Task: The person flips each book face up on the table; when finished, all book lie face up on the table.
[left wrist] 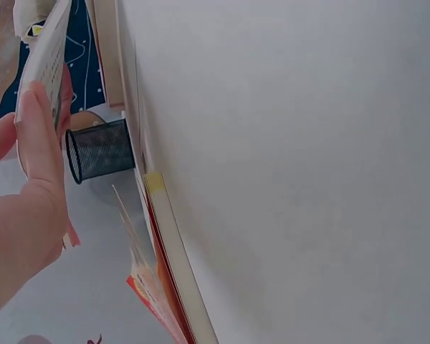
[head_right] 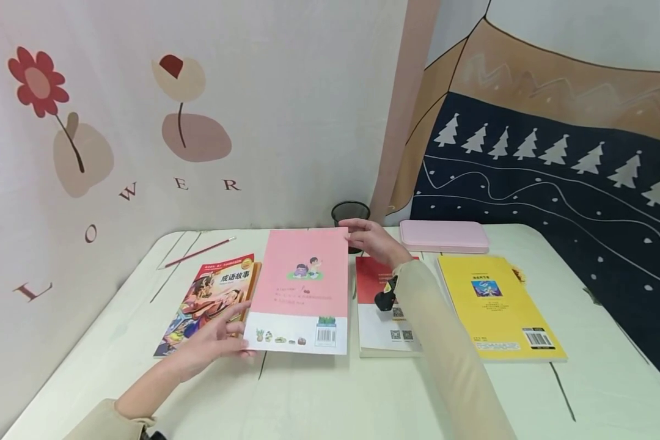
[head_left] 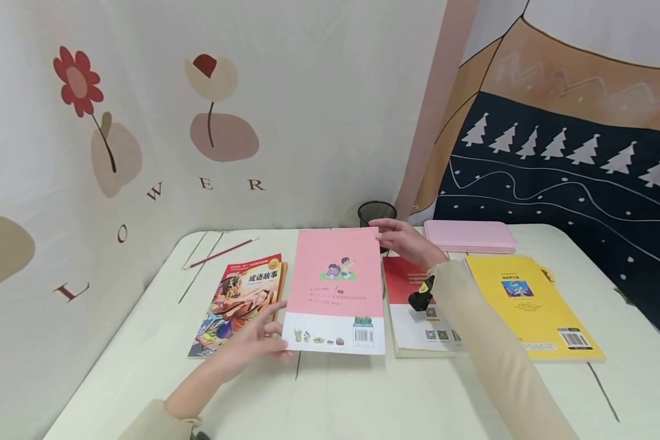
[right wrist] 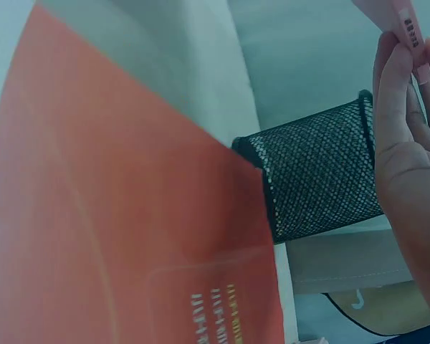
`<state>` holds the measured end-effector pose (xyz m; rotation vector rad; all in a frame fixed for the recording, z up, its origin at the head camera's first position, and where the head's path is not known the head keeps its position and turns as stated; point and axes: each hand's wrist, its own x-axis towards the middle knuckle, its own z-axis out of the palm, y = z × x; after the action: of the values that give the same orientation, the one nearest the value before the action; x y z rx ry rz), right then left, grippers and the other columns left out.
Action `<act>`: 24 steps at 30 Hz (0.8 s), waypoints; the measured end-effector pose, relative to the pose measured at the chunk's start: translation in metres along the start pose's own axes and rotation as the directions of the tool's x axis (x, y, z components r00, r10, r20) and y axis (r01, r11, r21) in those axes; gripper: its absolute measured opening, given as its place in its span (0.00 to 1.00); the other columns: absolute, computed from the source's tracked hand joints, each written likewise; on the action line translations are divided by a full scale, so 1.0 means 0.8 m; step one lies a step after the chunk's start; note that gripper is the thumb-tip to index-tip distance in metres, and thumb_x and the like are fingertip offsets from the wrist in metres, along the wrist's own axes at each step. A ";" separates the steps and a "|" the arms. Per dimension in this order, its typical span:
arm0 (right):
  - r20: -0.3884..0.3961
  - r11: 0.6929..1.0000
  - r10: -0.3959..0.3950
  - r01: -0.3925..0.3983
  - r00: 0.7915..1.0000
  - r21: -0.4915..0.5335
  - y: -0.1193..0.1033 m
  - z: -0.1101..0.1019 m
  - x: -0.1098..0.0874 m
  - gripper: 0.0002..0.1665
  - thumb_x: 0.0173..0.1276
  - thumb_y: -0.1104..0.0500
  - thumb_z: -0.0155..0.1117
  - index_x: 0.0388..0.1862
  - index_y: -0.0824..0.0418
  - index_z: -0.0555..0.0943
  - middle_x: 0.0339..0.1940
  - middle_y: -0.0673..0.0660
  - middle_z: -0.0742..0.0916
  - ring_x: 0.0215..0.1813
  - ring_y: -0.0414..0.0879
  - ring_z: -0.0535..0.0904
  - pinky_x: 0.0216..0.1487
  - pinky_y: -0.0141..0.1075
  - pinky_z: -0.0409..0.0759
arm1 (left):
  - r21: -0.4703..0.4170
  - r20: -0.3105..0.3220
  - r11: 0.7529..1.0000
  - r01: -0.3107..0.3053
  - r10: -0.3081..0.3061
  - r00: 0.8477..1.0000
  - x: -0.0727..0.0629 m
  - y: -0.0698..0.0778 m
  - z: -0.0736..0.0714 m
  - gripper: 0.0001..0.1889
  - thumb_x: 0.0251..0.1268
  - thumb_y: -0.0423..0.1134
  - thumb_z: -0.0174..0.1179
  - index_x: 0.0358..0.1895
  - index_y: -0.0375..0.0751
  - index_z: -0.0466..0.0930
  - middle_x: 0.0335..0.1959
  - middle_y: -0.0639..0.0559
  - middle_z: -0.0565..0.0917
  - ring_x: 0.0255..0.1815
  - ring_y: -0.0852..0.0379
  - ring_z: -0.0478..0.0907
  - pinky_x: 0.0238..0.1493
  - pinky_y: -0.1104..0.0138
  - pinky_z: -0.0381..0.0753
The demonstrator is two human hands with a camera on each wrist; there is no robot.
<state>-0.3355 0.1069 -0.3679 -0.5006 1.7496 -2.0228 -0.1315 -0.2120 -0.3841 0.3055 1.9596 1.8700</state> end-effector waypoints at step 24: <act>0.213 0.960 -0.216 0.168 0.953 0.223 -0.028 0.003 -0.004 0.17 0.68 0.64 0.45 0.54 0.58 0.74 0.56 0.59 0.74 0.54 0.50 0.72 0.58 0.40 0.64 | -0.302 0.191 0.953 0.011 0.049 0.980 0.005 -0.004 -0.008 0.38 0.59 0.24 0.49 0.68 0.36 0.36 0.48 0.38 0.74 0.40 0.50 0.77 0.44 0.64 0.75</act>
<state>-0.3332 0.1094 -0.3450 -0.8353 1.3826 -2.1429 -0.1372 -0.2160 -0.3875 0.3992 1.5201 2.0316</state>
